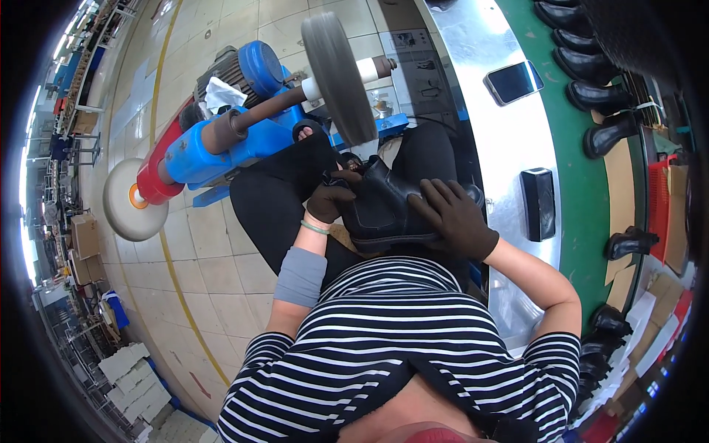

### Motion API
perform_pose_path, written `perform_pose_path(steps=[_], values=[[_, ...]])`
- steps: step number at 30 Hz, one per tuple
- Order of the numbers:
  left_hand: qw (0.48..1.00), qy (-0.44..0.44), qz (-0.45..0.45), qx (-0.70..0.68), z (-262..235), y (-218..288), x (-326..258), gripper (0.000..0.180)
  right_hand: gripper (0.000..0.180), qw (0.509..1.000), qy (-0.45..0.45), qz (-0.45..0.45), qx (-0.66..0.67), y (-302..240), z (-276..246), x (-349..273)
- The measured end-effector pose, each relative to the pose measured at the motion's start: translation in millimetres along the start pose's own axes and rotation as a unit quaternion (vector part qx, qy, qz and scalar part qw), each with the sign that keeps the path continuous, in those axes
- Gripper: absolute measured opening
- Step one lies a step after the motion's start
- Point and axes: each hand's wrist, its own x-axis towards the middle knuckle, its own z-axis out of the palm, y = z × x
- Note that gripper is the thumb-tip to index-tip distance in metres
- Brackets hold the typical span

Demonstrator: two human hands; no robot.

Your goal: Polishing black leather boots using a rotating buffer wheel in a factory setting.

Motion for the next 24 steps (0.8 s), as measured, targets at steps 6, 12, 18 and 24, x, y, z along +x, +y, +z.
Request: perform_pose_path(steps=[6,12,18,24], values=[[0.99,-0.051,0.043,0.121,4,6,-5,0.035,0.061,0.988,0.114,-0.075,-0.07,9,25,-23],[0.963,-0.138,0.097,0.209,8,9,-8,0.024,0.038,0.979,0.17,-0.065,-0.094,-2,41,-41],[0.98,-0.12,0.048,0.152,4,9,-2,0.02,0.036,0.981,0.164,-0.053,-0.088,-8,48,-43],[0.992,-0.124,0.006,0.031,-7,1,9,0.019,0.039,0.985,0.149,-0.041,-0.082,-10,41,-33]])
